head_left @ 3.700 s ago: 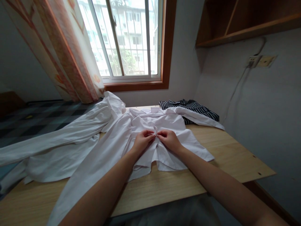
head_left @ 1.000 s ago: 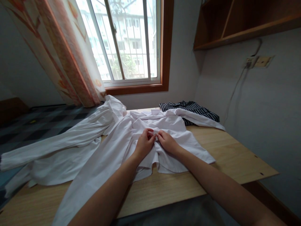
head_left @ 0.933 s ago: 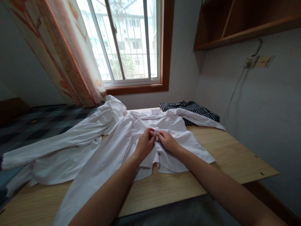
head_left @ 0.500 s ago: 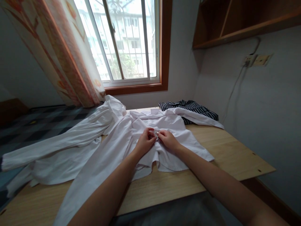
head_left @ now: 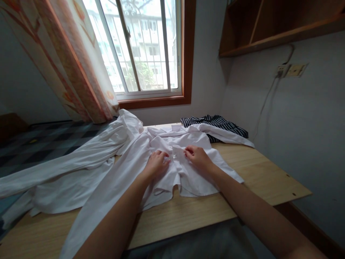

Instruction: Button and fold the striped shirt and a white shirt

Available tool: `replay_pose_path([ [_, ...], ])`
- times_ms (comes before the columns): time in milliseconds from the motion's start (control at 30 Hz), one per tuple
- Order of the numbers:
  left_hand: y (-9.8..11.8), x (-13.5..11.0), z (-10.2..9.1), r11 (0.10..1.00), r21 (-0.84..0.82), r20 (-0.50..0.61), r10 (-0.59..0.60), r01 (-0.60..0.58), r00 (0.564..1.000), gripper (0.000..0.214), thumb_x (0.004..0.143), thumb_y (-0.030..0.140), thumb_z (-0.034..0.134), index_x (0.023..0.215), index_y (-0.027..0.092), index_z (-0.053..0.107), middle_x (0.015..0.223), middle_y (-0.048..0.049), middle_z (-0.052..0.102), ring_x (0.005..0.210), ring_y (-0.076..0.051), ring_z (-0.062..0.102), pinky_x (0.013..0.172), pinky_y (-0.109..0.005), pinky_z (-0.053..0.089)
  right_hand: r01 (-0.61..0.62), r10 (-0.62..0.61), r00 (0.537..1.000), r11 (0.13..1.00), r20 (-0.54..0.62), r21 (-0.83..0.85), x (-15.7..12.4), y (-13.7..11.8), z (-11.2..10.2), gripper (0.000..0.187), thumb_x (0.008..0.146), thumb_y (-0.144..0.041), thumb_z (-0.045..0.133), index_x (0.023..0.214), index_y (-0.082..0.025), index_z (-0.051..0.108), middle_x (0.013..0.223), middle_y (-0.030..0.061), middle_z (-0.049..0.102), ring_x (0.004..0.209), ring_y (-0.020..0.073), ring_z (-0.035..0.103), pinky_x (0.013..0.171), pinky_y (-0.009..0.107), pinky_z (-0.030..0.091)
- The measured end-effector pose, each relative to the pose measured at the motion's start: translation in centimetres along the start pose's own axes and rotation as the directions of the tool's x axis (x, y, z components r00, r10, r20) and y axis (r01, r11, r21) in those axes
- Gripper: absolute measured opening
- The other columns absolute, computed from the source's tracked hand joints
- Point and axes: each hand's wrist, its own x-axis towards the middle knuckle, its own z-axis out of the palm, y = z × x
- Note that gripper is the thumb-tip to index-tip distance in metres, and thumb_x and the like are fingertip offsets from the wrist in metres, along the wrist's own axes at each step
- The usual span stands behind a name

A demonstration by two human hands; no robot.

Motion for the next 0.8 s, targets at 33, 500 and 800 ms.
replay_pose_path([
  [33, -0.3, -0.1, 0.2, 0.999, 0.038, 0.037, 0.003, -0.004, 0.999, 0.027, 0.087, 0.034, 0.058, 0.107, 0.018, 0.068, 0.117, -0.0135, 0.066, 0.115, -0.030, 0.058, 0.104, -0.045, 0.041, -0.006, 0.006, 1.000, 0.999, 0.008, -0.039, 0.0, 0.1, -0.1, 0.018, 0.087, -0.020, 0.054, 0.081, -0.016, 0.070, 0.077, 0.0056, 0.072, 0.069, 0.0171, 0.062, 0.066, 0.025, 0.043],
  [500, -4.4, 1.4, 3.5, 0.969, 0.204, 0.057, 0.130, -0.139, 0.990, 0.056, 0.098, 0.047, 0.036, 0.145, 0.018, 0.047, 0.154, -0.0132, 0.043, 0.143, -0.029, 0.036, 0.118, -0.047, 0.025, 0.205, -0.098, 0.948, 0.916, 0.304, -0.344, 0.6, 4.1, 1.3, 0.041, 0.098, -0.028, 0.047, 0.135, -0.019, 0.060, 0.145, 0.0134, 0.052, 0.135, 0.0255, 0.046, 0.112, 0.044, 0.034],
  [800, -2.8, -0.6, 0.3, 0.922, -0.011, -0.043, 0.387, -0.387, 0.921, 0.033, 0.090, 0.030, 0.050, 0.116, 0.021, 0.069, 0.129, -0.0120, 0.065, 0.123, -0.025, 0.056, 0.108, -0.044, 0.039, 0.309, -0.217, 0.915, 0.919, 0.339, -0.246, -0.5, 5.3, -2.1, 0.037, 0.096, -0.030, 0.051, 0.130, -0.024, 0.065, 0.140, 0.0118, 0.058, 0.132, 0.0274, 0.050, 0.110, 0.049, 0.037],
])
